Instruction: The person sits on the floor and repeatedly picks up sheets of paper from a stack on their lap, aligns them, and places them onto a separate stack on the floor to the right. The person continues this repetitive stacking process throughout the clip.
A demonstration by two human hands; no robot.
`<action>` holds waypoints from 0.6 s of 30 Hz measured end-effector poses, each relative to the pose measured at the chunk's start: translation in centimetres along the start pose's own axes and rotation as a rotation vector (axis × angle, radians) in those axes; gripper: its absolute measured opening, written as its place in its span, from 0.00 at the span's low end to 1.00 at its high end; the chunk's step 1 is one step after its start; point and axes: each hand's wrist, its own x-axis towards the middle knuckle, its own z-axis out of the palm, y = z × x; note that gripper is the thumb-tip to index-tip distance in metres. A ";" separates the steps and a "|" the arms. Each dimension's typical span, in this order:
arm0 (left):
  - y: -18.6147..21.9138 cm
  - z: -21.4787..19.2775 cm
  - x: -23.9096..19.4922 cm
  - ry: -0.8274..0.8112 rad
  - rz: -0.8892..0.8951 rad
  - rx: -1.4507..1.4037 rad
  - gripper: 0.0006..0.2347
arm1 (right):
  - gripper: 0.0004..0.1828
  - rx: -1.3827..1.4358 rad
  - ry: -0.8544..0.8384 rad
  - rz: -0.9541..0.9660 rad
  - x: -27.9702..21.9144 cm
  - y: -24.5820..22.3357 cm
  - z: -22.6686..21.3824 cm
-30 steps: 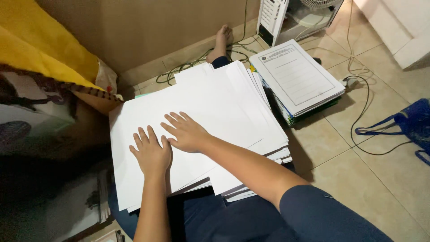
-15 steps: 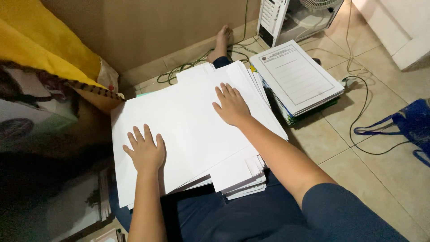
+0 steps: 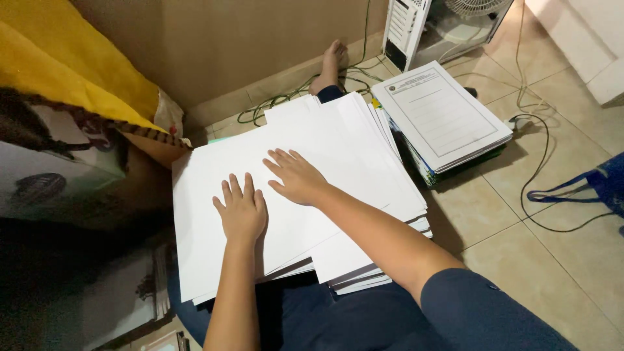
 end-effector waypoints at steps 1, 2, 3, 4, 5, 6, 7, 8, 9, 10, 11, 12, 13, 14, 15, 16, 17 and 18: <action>-0.3 -0.4 -0.4 0.002 -0.002 -0.001 0.25 | 0.34 -0.002 0.000 -0.003 -0.1 0.7 -0.3; -0.4 -0.6 -1.1 0.006 0.001 0.001 0.26 | 0.34 -0.009 0.002 0.052 -0.6 1.4 -0.5; -0.6 -0.9 -1.8 0.009 0.004 0.003 0.26 | 0.34 -0.017 0.005 0.107 -1.0 2.1 -0.7; -0.8 -1.0 -3.0 0.007 -0.005 0.002 0.26 | 0.34 -0.016 -0.002 0.101 -1.9 2.5 -0.8; -0.9 -1.2 -4.2 0.030 -0.014 0.022 0.26 | 0.34 -0.061 -0.005 0.159 -2.8 2.9 -0.8; -1.0 -1.4 -4.9 0.061 -0.019 0.044 0.26 | 0.34 -0.109 0.001 0.217 -3.4 3.6 -1.2; -1.0 -1.7 -6.2 0.066 -0.022 0.043 0.26 | 0.34 -0.112 0.003 0.212 -4.8 3.7 -1.6; -1.0 -1.8 -7.5 0.087 0.005 0.063 0.26 | 0.35 -0.158 -0.004 0.245 -6.2 3.9 -2.1; -0.9 -1.9 -8.7 0.109 0.031 0.083 0.26 | 0.35 -0.204 -0.011 0.279 -7.6 4.2 -2.5; -1.0 -1.8 -9.7 0.111 0.029 0.078 0.26 | 0.35 -0.209 -0.012 0.276 -9.5 3.8 -3.2; -1.1 -1.7 -10.7 0.122 0.032 0.123 0.25 | 0.35 -0.221 0.001 0.307 -11.4 3.4 -3.9; -1.1 -1.6 -11.8 0.131 0.031 0.169 0.25 | 0.36 -0.232 0.013 0.336 -13.4 3.0 -4.6; -1.2 -1.3 -12.4 0.132 0.026 0.164 0.25 | 0.36 -0.237 0.009 0.332 -14.8 3.0 -4.8; -1.3 -1.2 -13.1 0.160 0.046 0.152 0.25 | 0.36 -0.237 0.025 0.349 -16.2 2.9 -4.9; -1.4 -1.0 -13.8 0.189 0.066 0.140 0.25 | 0.36 -0.236 0.041 0.366 -17.6 2.8 -5.0; -1.5 -1.1 -14.1 0.185 0.069 0.139 0.25 | 0.36 -0.235 0.038 0.370 -18.3 2.4 -5.1; -1.5 -1.3 -14.4 0.175 0.082 0.133 0.25 | 0.35 -0.232 0.019 0.404 -19.0 2.0 -5.2; -1.5 -1.6 -14.0 0.175 0.101 0.128 0.24 | 0.34 -0.231 0.011 0.439 -19.4 1.7 -5.5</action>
